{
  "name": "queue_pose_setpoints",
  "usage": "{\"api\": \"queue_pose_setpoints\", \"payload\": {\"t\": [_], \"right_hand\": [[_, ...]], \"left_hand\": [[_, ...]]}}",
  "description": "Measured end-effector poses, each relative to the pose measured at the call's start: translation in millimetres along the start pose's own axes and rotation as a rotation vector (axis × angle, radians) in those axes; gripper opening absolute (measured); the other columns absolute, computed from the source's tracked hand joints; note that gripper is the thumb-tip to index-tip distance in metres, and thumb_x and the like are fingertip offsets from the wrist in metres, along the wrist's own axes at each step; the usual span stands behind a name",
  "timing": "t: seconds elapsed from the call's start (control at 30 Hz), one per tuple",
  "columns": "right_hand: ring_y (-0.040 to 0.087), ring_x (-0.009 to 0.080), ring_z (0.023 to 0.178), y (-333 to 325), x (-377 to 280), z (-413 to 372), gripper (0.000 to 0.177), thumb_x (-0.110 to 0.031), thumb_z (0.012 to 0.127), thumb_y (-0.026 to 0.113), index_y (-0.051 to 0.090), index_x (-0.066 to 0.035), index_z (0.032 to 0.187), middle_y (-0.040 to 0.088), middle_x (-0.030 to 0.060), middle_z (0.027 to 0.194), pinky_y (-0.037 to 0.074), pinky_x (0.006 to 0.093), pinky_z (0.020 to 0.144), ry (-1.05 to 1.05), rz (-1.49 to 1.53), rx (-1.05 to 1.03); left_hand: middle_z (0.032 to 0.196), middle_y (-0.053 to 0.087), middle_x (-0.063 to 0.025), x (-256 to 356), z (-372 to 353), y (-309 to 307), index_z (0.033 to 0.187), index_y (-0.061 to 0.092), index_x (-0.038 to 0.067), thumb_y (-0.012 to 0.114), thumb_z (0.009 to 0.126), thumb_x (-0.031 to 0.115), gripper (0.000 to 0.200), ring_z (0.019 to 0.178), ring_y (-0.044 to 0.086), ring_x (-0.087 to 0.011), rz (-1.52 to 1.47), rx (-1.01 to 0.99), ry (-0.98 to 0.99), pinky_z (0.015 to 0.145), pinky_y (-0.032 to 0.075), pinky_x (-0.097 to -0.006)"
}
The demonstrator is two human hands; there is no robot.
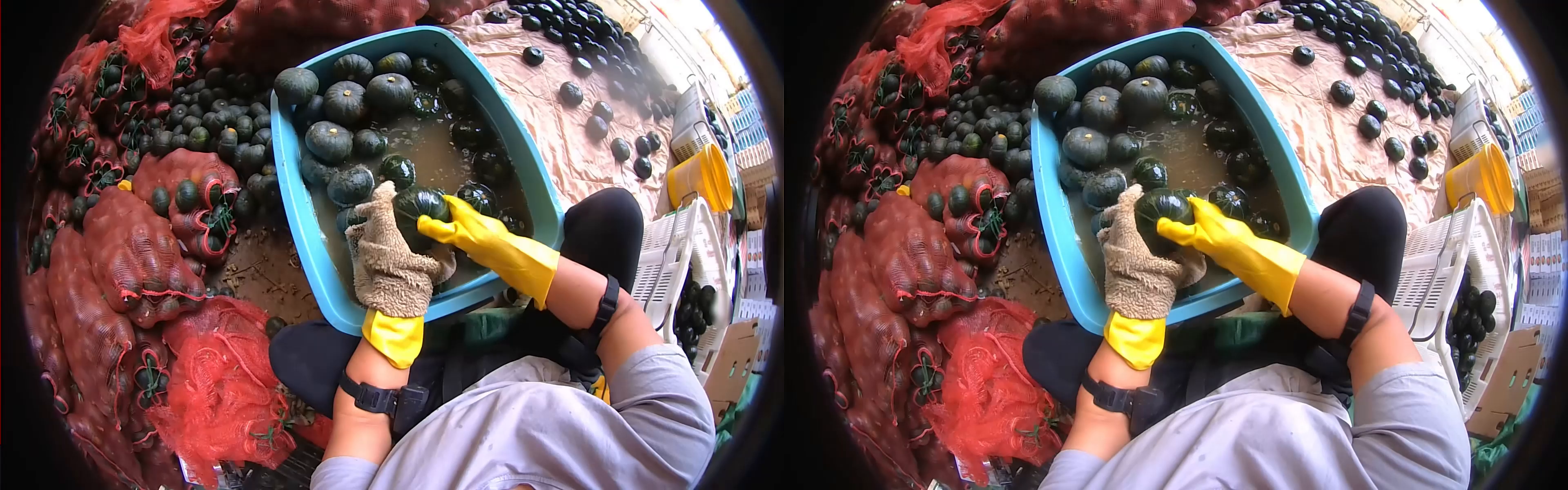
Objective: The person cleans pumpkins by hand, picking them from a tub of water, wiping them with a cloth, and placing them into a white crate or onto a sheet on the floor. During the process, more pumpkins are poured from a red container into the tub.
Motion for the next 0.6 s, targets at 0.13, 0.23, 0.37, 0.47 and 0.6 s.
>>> {"api": "queue_pose_setpoints", "payload": {"t": [0.13,0.23,0.37,0.47,0.6], "right_hand": [[0.063,0.0321,0.131,14,-67,-25,0.088,-0.015,0.078,0.092,0.052,-0.014,0.156,0.061,0.0203,0.143,0.052,0.0402,0.111,-0.219,-0.496,-0.041],[0.063,0.0297,0.128,27,-24,-29,0.071,-0.015,0.094,0.081,0.049,-0.016,0.157,0.061,0.0133,0.141,0.053,0.046,0.11,0.147,0.544,-0.12],[0.061,0.0329,0.129,-1,-31,-13,0.092,-0.027,0.077,0.097,0.049,-0.008,0.153,0.06,0.0194,0.142,0.049,0.0474,0.114,-0.263,-0.189,0.337],[0.061,0.0272,0.13,1,-10,-21,0.101,-0.026,0.072,0.101,0.045,-0.008,0.155,0.062,0.0165,0.138,0.05,0.0429,0.113,-0.153,-0.02,0.263],[0.064,0.0227,0.123,-14,-3,-16,0.091,-0.027,0.076,0.099,0.05,-0.009,0.151,0.068,0.0128,0.13,0.052,0.0394,0.11,0.018,-0.064,0.109]], "left_hand": [[0.108,0.075,-0.0109,10,12,-13,0.124,0.064,0.011,0.1,0.062,0.03,0.075,0.098,0.075,-0.0361,-0.104,-0.003,0.296,0.095,0.06,-0.0435],[0.113,0.074,-0.0107,1,5,-1,0.128,0.061,0.011,0.098,0.066,0.028,0.074,0.105,0.074,-0.0331,-0.067,-0.006,0.271,0.097,0.058,-0.0429],[0.119,0.072,-0.0137,-29,-3,30,0.132,0.057,0.01,0.092,0.076,0.023,0.067,0.113,0.071,-0.0339,-0.35,-0.05,-0.071,0.101,0.055,-0.0435],[0.104,0.077,-0.0121,-20,6,13,0.118,0.064,0.009,0.091,0.078,0.022,0.05,0.099,0.075,-0.033,-0.143,-0.04,-0.028,0.09,0.059,-0.0424],[0.09,0.078,-0.0081,-65,-1,32,0.091,0.065,0.008,0.074,0.087,0.038,0.031,0.084,0.075,-0.0306,-1.024,0.089,-0.853,0.081,0.059,-0.0428]]}}
Point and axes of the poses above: each hand's wrist, its own z-axis towards the middle knuckle, its own y-axis out of the palm, x = y × z, the point moved 10 cm from there along z, towards the middle knuckle
